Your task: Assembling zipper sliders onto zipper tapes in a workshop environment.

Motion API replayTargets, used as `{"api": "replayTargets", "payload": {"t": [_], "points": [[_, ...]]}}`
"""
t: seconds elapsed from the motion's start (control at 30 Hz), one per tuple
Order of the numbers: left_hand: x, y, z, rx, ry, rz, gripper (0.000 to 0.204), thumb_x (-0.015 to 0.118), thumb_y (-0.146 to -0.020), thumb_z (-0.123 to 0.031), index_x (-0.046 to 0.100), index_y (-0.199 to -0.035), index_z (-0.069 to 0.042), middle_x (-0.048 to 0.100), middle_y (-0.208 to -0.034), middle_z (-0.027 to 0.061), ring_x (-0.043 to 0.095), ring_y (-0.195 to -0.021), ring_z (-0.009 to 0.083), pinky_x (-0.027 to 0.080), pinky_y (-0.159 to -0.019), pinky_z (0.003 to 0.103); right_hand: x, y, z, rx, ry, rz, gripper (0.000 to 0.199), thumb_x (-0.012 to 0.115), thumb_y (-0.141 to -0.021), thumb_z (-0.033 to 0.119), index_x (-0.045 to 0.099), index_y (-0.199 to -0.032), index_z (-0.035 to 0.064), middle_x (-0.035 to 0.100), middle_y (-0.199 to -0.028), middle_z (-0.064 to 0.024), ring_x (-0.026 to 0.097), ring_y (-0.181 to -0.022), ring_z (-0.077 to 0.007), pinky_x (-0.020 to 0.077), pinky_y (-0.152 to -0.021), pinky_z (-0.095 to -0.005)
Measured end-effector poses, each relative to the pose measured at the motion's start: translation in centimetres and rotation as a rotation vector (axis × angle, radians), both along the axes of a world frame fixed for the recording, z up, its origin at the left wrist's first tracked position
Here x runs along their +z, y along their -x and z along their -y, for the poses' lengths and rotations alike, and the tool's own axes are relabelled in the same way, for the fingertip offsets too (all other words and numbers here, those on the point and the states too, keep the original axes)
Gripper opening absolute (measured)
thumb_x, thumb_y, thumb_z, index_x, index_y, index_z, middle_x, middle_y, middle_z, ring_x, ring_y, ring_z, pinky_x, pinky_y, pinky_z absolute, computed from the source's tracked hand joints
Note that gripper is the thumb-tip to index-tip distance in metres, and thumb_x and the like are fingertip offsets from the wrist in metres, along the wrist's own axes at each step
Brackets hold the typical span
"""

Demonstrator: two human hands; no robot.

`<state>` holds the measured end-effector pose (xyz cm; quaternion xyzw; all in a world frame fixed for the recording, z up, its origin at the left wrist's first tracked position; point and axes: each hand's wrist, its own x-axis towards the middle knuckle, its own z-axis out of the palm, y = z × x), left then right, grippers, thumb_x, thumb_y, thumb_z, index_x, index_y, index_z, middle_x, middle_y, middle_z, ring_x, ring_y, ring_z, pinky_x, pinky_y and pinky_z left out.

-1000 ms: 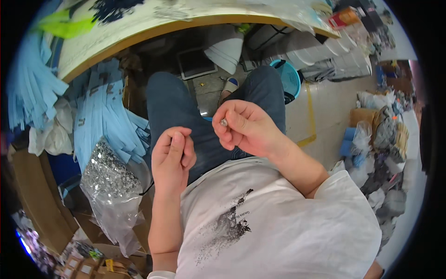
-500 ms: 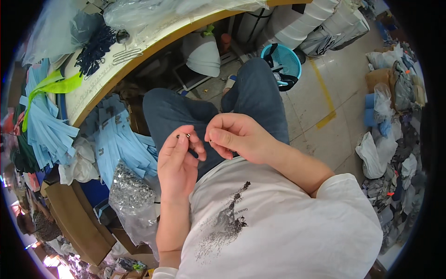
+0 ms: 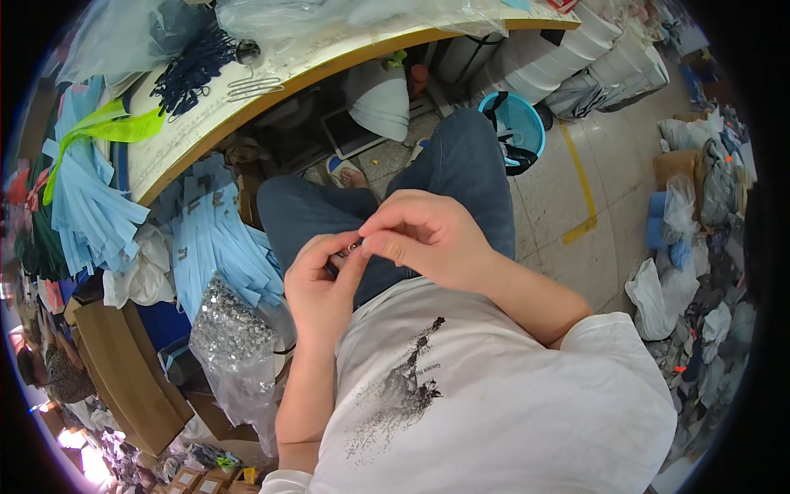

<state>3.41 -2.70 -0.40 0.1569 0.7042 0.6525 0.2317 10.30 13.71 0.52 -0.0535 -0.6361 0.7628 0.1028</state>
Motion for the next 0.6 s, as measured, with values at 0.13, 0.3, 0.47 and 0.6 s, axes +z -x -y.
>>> {"api": "replayTargets", "payload": {"t": [0.13, 0.3, 0.47, 0.6], "points": [[1.7, 0.0, -0.8, -0.024, 0.278, -0.55, 0.02, 0.066, -0.076, 0.006, 0.065, -0.095, 0.001, 0.061, -0.082, 0.0086, 0.057, -0.064, 0.0164, 0.046, -0.058, 0.026, 1.7, 0.8, 0.2, 0.052, -0.452, -0.017, 0.013, 0.073, -0.08, 0.008, 0.069, -0.091, 0.0025, 0.061, -0.084, -0.0066, 0.059, -0.063, -0.0133, 0.0471, -0.055, -0.0248], [1.6, -0.1, -1.5, 0.021, 0.324, -0.594, 0.014, 0.066, -0.077, 0.002, 0.064, -0.091, -0.001, 0.062, -0.085, 0.0116, 0.059, -0.067, 0.0238, 0.047, -0.059, 0.03, 0.8, 1.6, -0.5, 0.023, -0.675, -0.128, 0.012, 0.072, -0.08, 0.009, 0.068, -0.089, 0.0026, 0.06, -0.085, -0.0078, 0.059, -0.069, -0.0223, 0.048, -0.061, -0.0308], [1.8, 0.4, -2.2, 0.008, 0.359, -0.527, 0.017, 0.065, -0.076, 0.004, 0.064, -0.092, -0.001, 0.062, -0.086, 0.0118, 0.059, -0.071, 0.0253, 0.047, -0.062, 0.032, 2.2, 1.7, -1.3, 0.079, -0.629, -0.028, 0.012, 0.065, -0.084, 0.013, 0.064, -0.089, 0.0017, 0.056, -0.084, -0.0094, 0.058, -0.078, -0.0272, 0.0474, -0.066, -0.0362], [1.7, 1.4, -3.4, -0.079, 0.392, -0.585, 0.022, 0.064, -0.073, 0.003, 0.063, -0.094, -0.002, 0.061, -0.089, 0.0136, 0.06, -0.08, 0.0321, 0.049, -0.069, 0.038, 1.7, 2.3, -2.4, 0.118, -0.689, -0.032, 0.013, 0.066, -0.084, 0.013, 0.063, -0.09, 0.0012, 0.056, -0.084, -0.01, 0.057, -0.08, -0.0275, 0.0473, -0.067, -0.0363]]}}
